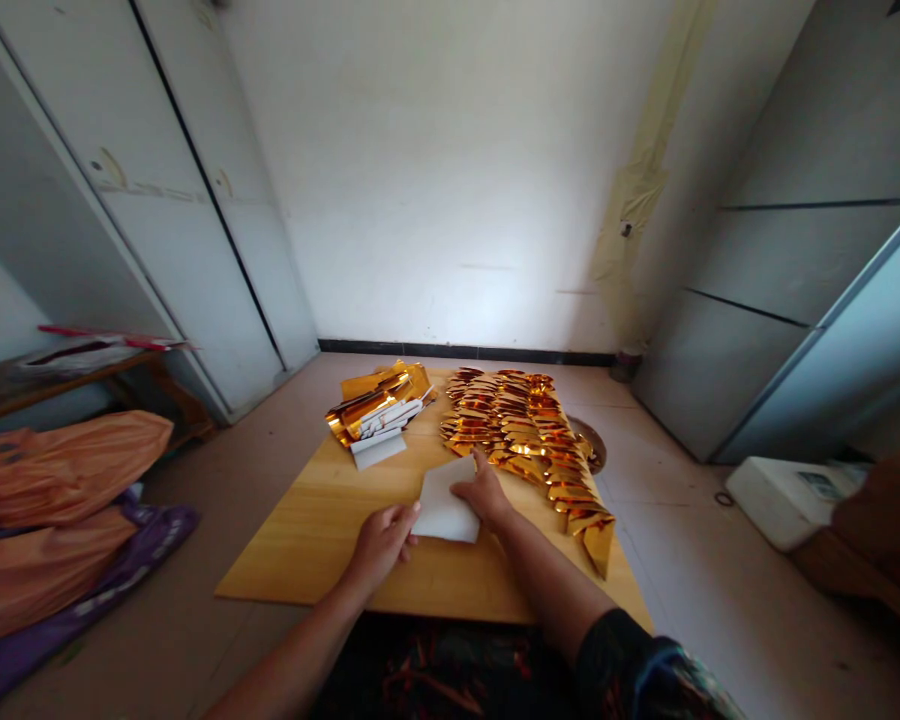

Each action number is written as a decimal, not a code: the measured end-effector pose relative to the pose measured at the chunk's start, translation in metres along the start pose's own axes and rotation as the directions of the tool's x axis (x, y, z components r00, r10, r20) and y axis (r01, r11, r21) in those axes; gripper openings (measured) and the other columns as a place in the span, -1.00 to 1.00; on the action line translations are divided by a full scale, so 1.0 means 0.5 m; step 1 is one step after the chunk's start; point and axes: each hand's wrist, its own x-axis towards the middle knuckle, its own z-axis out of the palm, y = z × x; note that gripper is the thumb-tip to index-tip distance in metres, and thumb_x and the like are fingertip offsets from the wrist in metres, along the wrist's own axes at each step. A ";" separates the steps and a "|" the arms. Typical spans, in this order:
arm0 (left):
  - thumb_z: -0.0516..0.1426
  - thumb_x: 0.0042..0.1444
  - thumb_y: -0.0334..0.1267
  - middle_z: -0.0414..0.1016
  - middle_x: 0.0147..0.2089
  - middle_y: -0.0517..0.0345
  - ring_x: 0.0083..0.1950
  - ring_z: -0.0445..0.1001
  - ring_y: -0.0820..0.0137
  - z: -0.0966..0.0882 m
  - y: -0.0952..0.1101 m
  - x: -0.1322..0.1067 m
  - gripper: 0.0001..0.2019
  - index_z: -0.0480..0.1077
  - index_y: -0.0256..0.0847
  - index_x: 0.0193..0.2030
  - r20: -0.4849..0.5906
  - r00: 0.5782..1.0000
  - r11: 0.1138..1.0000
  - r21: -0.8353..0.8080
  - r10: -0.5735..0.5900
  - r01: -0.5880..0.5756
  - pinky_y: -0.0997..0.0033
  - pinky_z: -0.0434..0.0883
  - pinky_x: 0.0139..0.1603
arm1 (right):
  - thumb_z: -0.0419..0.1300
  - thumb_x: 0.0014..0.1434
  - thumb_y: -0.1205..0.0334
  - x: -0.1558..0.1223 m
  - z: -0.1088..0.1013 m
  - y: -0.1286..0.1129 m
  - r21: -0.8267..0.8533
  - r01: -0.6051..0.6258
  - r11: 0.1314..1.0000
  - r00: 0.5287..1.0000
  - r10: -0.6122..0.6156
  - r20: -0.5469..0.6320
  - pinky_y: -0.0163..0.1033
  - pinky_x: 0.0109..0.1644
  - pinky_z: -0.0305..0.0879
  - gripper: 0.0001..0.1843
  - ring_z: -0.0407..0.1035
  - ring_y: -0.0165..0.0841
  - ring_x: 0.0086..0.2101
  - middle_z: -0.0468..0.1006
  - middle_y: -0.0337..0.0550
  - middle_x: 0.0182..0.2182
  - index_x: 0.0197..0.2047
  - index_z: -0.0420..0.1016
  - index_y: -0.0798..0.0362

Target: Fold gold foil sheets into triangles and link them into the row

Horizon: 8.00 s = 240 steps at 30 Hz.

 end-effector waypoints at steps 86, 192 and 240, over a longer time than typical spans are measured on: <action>-0.02 0.24 -0.20 0.31 0.04 0.11 -0.15 0.45 0.37 0.072 0.024 0.075 -0.77 0.30 -0.08 0.01 -0.050 0.972 0.576 0.812 0.228 -0.094 0.43 0.36 -0.26 | -0.05 0.25 0.41 -0.019 0.005 0.001 -0.984 0.179 0.019 0.945 -0.281 0.167 -0.33 -0.42 0.22 -0.80 0.47 -0.34 -0.45 0.50 0.00 -0.35 -0.10 0.31 0.13; 0.00 0.20 -0.07 0.28 -0.01 -0.07 -0.01 0.30 0.17 0.078 0.029 0.073 -0.68 0.42 -0.20 -0.07 0.068 0.958 0.428 0.884 0.278 -0.187 0.28 0.34 -0.16 | 0.02 0.27 0.32 -0.094 -0.014 0.010 -0.840 0.542 -0.031 0.754 -0.423 0.502 -0.25 -0.17 0.15 -0.82 0.30 -0.32 -0.24 0.46 -0.13 -0.31 -0.27 0.44 0.03; 0.10 0.08 -0.35 0.48 -0.21 0.09 -0.15 0.38 0.33 0.009 -0.019 0.090 -0.87 0.49 -0.15 -0.30 0.370 0.640 0.340 0.615 0.673 -0.712 0.27 0.28 -0.06 | 0.01 0.31 0.30 -0.074 -0.083 0.015 -0.755 0.630 -0.183 0.677 -0.347 0.649 -0.22 -0.21 -0.01 -0.81 0.23 -0.33 -0.27 0.45 -0.16 -0.33 -0.30 0.41 0.04</action>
